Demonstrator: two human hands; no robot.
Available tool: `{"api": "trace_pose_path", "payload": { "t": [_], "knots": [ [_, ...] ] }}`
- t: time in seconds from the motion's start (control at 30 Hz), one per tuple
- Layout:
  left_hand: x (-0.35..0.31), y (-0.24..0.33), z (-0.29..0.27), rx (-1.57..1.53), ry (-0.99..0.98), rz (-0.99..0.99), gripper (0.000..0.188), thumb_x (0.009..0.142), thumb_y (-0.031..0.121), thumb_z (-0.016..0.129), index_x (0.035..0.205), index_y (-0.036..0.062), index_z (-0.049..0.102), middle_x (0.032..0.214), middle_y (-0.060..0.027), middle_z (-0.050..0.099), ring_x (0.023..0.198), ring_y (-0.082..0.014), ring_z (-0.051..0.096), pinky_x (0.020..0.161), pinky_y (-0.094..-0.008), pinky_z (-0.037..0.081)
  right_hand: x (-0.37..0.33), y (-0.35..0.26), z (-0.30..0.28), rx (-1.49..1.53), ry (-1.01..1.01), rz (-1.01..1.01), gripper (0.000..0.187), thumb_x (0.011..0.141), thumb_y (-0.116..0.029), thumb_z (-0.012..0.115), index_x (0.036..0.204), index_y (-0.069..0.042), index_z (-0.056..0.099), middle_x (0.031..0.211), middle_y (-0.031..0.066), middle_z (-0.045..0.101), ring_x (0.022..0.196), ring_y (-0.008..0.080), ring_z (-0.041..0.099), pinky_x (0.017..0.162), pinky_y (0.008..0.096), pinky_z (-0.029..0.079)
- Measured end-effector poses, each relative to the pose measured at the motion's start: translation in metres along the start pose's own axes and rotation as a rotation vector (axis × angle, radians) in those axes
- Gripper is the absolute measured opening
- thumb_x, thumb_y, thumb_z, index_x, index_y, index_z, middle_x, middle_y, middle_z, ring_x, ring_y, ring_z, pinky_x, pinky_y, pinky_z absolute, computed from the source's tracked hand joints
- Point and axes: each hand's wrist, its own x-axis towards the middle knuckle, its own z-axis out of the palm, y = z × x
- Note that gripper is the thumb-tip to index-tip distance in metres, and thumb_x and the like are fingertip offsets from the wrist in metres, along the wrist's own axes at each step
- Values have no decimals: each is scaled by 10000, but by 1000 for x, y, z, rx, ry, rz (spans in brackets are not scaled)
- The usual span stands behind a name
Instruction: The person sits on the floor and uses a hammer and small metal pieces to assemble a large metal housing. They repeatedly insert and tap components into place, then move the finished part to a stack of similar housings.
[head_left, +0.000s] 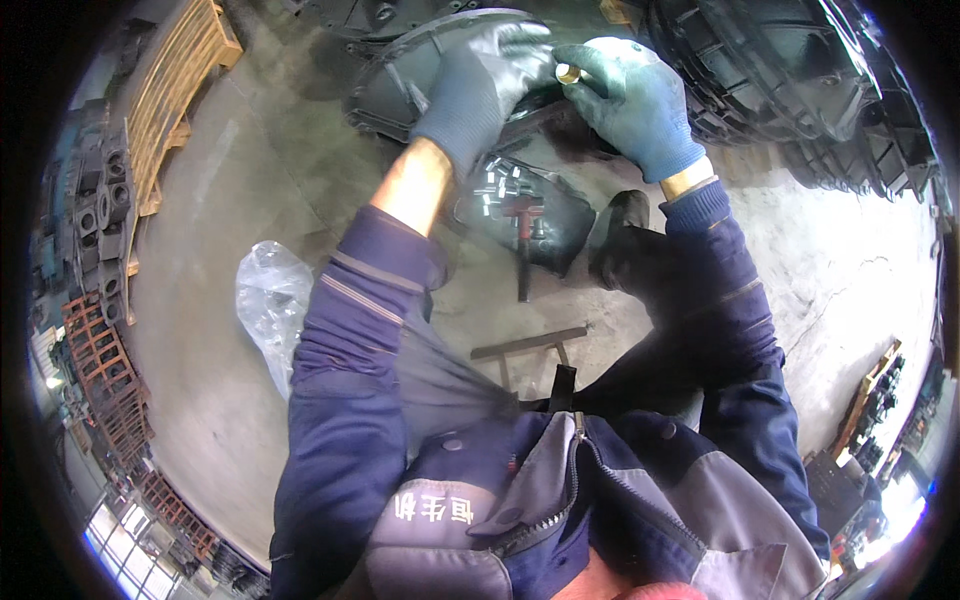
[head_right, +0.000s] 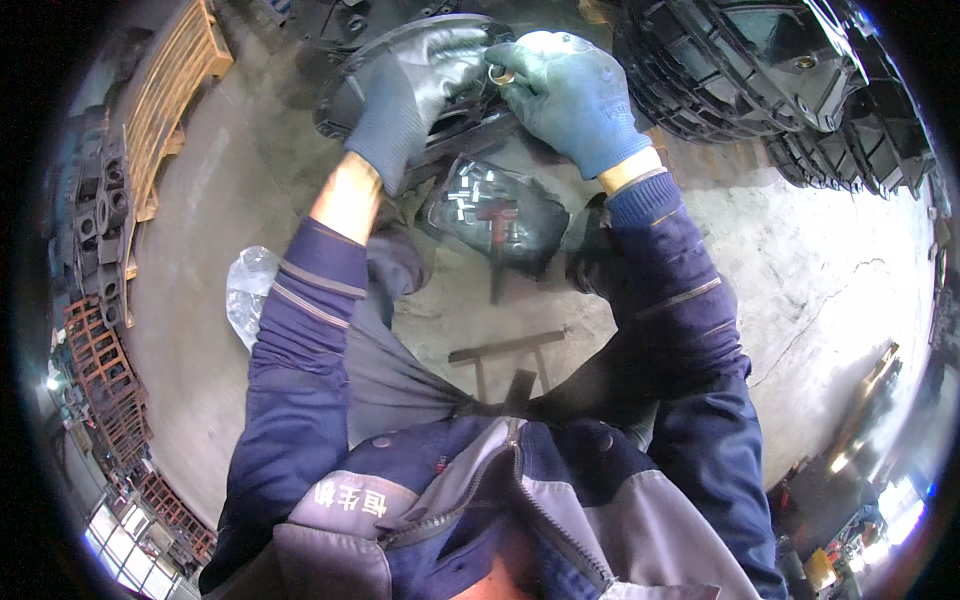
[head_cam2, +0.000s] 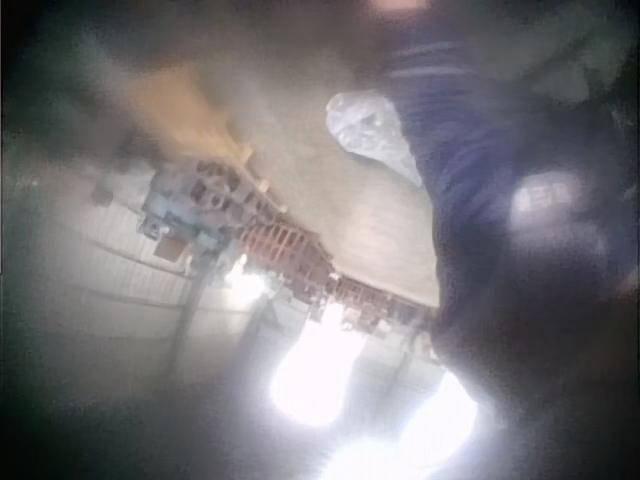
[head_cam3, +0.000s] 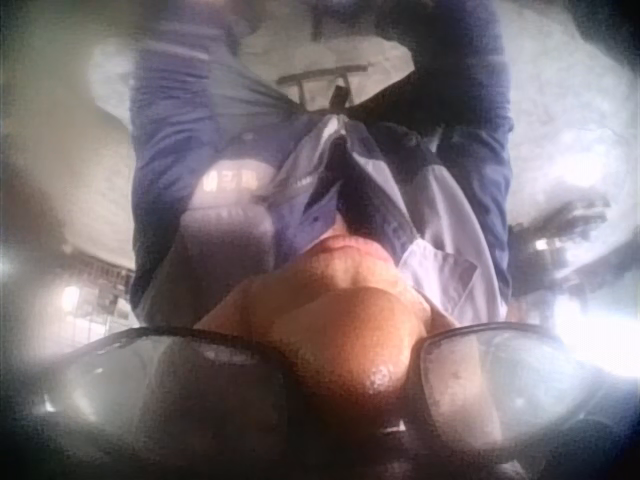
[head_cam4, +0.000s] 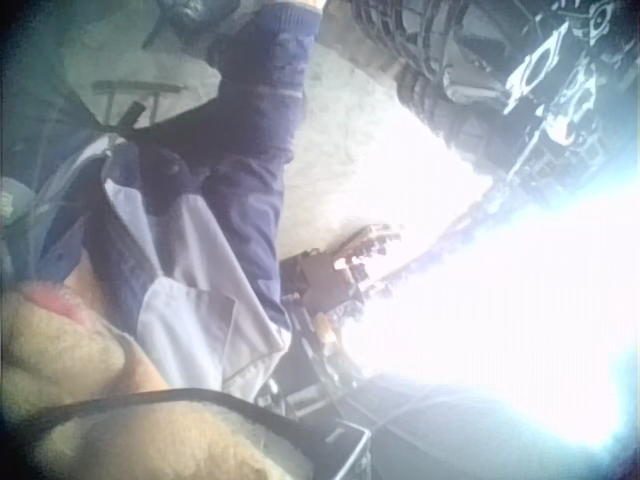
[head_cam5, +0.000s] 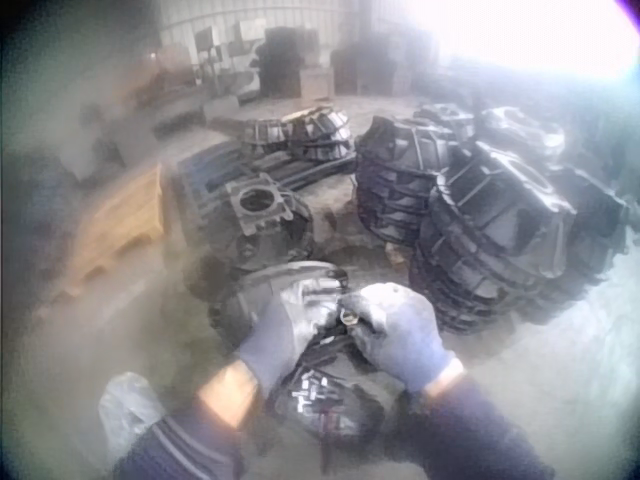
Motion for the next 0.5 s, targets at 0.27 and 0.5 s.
{"api": "trace_pose_path", "payload": {
  "t": [0.27, 0.5],
  "knots": [
    [78, 7, -93, 1474, 18, 120, 457, 929, 449, 665, 1023, 10, 747, 987, -261, 730, 899, -421, 717, 813, -485, 556, -103, 84, 46, 105, -339, 578, 304, 886, -356, 726, 1141, -193, 756, 1036, 125, 739, 935, 338, 704, 801, 421, 569],
    [106, -37, -129, 1317, -51, 76, 449, 951, 391, 679, 808, -30, 742, 740, -204, 722, 613, -241, 658, 608, -418, 479, -193, 160, 142, 108, -515, 851, 377, 885, -348, 718, 1151, -82, 742, 1132, 216, 720, 1036, 385, 698, 910, 448, 551]
  ]
}}
